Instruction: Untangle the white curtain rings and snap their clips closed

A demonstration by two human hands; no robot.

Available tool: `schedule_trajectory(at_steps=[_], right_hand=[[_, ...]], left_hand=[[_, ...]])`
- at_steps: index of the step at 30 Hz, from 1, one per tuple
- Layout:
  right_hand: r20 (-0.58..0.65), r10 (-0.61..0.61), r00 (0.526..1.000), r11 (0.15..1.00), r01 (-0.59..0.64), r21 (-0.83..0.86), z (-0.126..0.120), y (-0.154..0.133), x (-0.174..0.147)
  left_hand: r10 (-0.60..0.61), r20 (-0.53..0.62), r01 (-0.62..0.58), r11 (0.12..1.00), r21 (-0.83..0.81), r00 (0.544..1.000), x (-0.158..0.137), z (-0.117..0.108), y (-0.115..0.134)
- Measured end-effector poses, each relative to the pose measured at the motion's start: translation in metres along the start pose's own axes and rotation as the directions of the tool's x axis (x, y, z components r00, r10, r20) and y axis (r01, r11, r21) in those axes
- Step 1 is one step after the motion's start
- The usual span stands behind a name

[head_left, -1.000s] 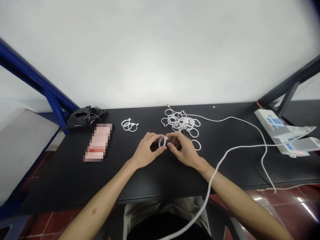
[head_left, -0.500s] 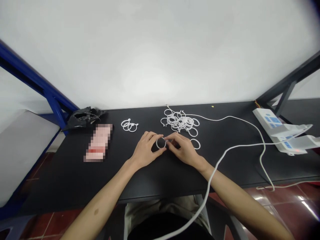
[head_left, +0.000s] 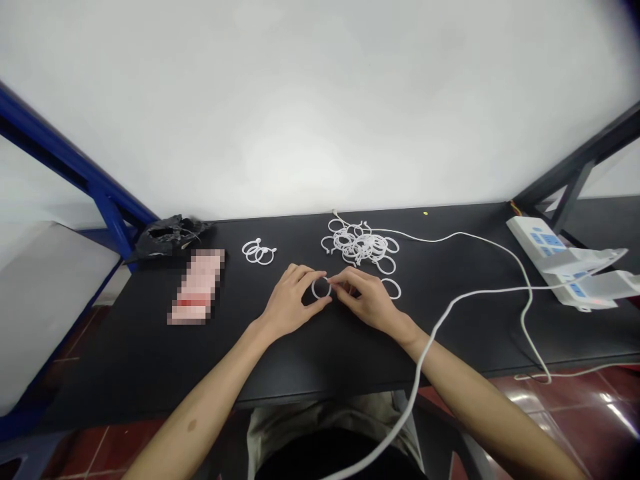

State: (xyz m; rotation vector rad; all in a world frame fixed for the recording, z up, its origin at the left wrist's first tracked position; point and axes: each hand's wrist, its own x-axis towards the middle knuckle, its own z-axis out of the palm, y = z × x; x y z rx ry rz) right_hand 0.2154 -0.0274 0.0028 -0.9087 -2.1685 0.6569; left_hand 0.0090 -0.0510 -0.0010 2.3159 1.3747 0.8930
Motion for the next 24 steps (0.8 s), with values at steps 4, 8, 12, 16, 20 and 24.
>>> schedule_trajectory(at_steps=[4,8,12,16,20,24], right_hand=[[0.001,0.015,1.0,0.998,-0.015,-0.062,0.001,0.0,-0.001],[-0.035,0.051,0.998,0.973,-0.057,-0.225,-0.005,0.001,0.001],[-0.101,0.142,0.985,0.895,-0.171,-0.413,-0.019,0.008,0.003],[-0.067,0.233,0.97,0.874,-0.239,-0.423,-0.028,0.013,0.005],[-0.057,0.215,0.975,0.916,-0.221,-0.334,-0.026,0.01,0.006],[-0.093,0.163,0.982,0.956,-0.181,-0.233,-0.024,0.005,0.007]], left_hand=[[-0.006,-0.013,0.006,1.0,0.029,1.0,0.0,0.001,0.0],[-0.048,-0.072,0.056,0.991,0.121,0.996,0.0,0.002,-0.005],[-0.138,-0.213,0.197,0.938,0.286,0.967,0.003,-0.005,-0.024],[-0.267,-0.347,0.406,0.807,0.43,0.899,0.006,-0.017,-0.049],[-0.344,-0.38,0.497,0.741,0.452,0.859,0.005,-0.023,-0.06],[-0.318,-0.372,0.465,0.777,0.424,0.872,0.004,-0.021,-0.051]])
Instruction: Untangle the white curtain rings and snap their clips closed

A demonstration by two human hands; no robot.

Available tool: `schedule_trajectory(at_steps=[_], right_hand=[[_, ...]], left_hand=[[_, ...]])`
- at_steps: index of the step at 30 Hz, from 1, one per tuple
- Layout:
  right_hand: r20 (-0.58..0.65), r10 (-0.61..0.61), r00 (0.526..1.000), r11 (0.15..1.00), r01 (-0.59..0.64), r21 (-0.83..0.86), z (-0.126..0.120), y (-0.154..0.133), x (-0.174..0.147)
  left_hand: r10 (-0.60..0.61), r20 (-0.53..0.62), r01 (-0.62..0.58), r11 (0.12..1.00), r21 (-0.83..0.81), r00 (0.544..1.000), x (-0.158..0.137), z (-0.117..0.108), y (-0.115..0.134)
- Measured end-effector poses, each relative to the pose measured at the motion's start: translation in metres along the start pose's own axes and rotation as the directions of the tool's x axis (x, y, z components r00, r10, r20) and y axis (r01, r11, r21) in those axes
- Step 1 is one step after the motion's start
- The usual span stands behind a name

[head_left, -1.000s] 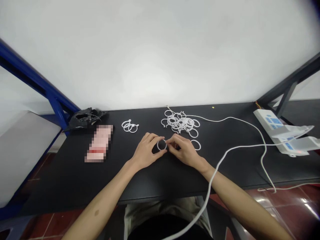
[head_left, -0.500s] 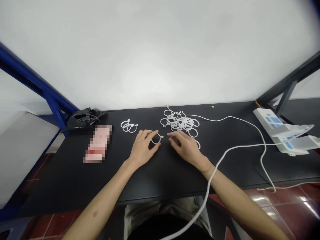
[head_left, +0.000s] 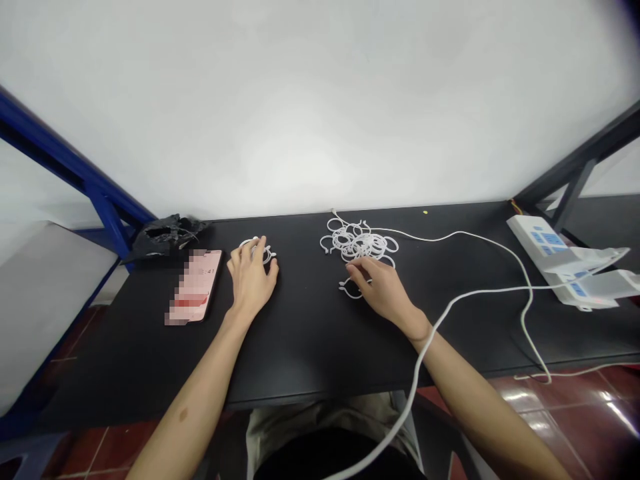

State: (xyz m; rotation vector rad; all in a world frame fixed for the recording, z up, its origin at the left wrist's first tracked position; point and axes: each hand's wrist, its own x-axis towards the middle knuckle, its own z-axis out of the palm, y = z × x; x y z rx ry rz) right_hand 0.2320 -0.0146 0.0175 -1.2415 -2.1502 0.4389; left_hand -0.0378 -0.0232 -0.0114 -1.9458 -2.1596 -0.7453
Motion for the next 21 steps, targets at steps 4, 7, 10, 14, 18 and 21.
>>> schedule_trajectory(at_steps=[4,7,10,14,18,21], right_hand=[[-0.042,-0.028,0.999,1.0,0.028,0.004,-0.003,-0.001,0.001],[-0.009,-0.125,0.992,0.988,0.124,-0.096,-0.004,0.0,0.0],[0.075,-0.2,0.977,0.955,0.212,-0.208,0.0,0.002,-0.002],[0.144,-0.224,0.964,0.94,0.253,-0.23,0.008,0.003,-0.003],[0.084,-0.244,0.966,0.963,0.252,-0.093,0.013,0.002,-0.003],[0.001,-0.224,0.975,0.973,0.223,0.055,0.013,-0.002,-0.002]], left_hand=[[0.084,0.018,-0.083,0.993,-0.081,0.996,-0.007,-0.003,0.014],[0.159,0.043,-0.152,0.98,-0.128,0.986,-0.012,-0.003,0.023],[0.218,0.056,-0.205,0.961,-0.183,0.974,-0.014,-0.003,0.027],[0.272,0.061,-0.249,0.935,-0.251,0.96,-0.015,-0.003,0.03],[0.326,0.064,-0.292,0.905,-0.308,0.943,-0.016,-0.003,0.032],[0.387,0.083,-0.334,0.87,-0.363,0.918,-0.018,-0.005,0.037]])
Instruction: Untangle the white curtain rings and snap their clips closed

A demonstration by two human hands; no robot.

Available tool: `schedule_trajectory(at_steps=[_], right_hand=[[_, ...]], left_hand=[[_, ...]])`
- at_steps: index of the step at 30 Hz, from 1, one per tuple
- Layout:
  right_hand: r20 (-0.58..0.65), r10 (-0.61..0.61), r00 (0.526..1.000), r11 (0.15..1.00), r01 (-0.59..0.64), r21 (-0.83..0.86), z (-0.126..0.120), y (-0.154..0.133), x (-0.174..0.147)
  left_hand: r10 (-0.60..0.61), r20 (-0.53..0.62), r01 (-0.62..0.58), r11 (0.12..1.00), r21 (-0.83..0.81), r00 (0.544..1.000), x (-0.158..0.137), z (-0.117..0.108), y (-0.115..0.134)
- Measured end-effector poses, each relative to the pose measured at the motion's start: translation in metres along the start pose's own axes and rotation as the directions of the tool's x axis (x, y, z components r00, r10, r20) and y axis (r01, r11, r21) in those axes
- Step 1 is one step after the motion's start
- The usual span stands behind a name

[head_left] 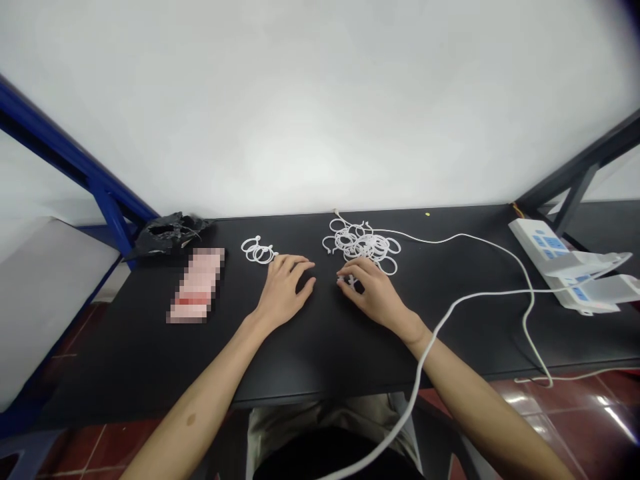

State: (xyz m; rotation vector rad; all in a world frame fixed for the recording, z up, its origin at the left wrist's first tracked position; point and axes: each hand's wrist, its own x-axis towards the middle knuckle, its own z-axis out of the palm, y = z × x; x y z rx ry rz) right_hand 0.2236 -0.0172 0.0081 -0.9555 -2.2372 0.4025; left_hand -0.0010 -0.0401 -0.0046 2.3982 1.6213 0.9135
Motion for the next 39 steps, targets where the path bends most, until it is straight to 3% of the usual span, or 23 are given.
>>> schedule_trajectory(at_steps=[9,20,28,39], right_hand=[[-0.13,0.029,0.991,0.992,-0.012,0.126,-0.001,-0.008,0.0],[-0.095,0.005,0.995,0.98,0.015,0.2,0.0,-0.012,0.0],[-0.034,0.013,0.999,0.98,-0.006,0.198,0.0,-0.011,0.0],[-0.032,0.043,0.999,0.98,-0.036,0.195,0.0,-0.011,-0.001]], left_hand=[[0.119,0.118,-0.103,0.986,-0.134,0.986,-0.001,0.004,0.013],[0.14,0.071,-0.121,0.967,-0.222,0.988,-0.002,0.007,0.011],[0.065,0.001,-0.064,0.98,-0.19,0.998,-0.003,0.005,0.011],[0.104,0.071,-0.084,0.965,-0.247,0.992,-0.003,0.001,0.013]])
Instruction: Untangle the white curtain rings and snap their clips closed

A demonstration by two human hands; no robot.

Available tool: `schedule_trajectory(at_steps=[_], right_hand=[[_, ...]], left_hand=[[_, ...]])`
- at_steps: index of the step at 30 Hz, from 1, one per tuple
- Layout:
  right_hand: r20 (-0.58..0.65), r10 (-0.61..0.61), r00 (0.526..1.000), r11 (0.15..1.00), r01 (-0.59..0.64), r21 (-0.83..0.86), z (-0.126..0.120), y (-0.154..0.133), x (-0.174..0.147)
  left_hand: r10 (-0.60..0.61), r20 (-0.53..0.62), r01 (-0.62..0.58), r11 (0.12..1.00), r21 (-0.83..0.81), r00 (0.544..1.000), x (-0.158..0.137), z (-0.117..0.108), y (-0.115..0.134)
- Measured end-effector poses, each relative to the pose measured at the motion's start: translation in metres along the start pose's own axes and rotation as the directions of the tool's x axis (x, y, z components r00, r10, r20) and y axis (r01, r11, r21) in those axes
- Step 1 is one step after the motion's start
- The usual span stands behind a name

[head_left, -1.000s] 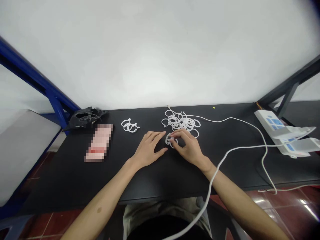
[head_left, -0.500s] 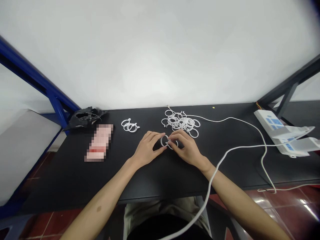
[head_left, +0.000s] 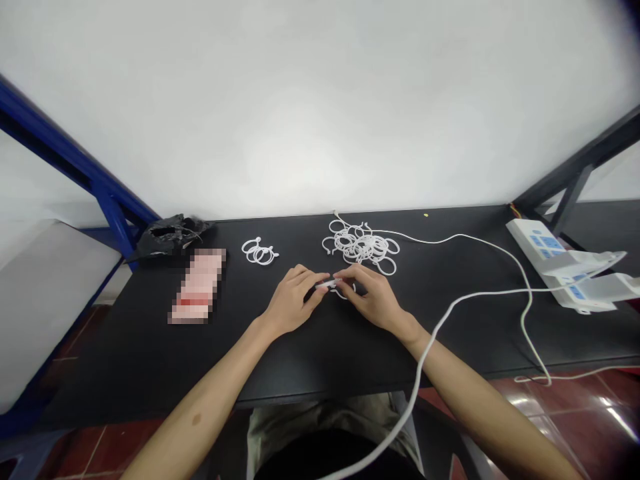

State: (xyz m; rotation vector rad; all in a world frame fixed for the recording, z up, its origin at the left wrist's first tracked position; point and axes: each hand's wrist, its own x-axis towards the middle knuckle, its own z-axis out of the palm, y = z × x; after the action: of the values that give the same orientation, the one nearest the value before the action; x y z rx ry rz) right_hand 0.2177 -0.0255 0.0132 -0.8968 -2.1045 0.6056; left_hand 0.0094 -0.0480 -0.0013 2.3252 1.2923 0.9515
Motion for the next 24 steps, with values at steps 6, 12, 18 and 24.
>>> schedule_trajectory(at_steps=[6,12,18,24], right_hand=[[0.071,-0.019,0.997,0.999,0.016,0.047,0.001,-0.0002,-0.0007],[0.042,-0.047,0.998,0.999,0.047,0.007,0.0043,0.0039,-0.0017],[-0.037,-0.023,0.999,1.0,0.022,-0.013,0.0039,0.0029,0.0004],[-0.029,-0.049,0.998,0.999,0.049,-0.002,0.004,0.0023,0.0001]], left_hand=[[-0.044,-0.013,0.044,0.999,0.008,0.999,0.0011,0.0018,-0.0015],[-0.123,0.013,0.124,0.992,-0.035,0.992,0.0008,0.0014,-0.0005],[-0.003,-0.02,0.004,0.999,0.047,1.0,-0.001,0.0009,0.0006],[0.017,0.001,-0.017,1.0,-0.001,1.0,-0.0001,0.0006,0.0006]])
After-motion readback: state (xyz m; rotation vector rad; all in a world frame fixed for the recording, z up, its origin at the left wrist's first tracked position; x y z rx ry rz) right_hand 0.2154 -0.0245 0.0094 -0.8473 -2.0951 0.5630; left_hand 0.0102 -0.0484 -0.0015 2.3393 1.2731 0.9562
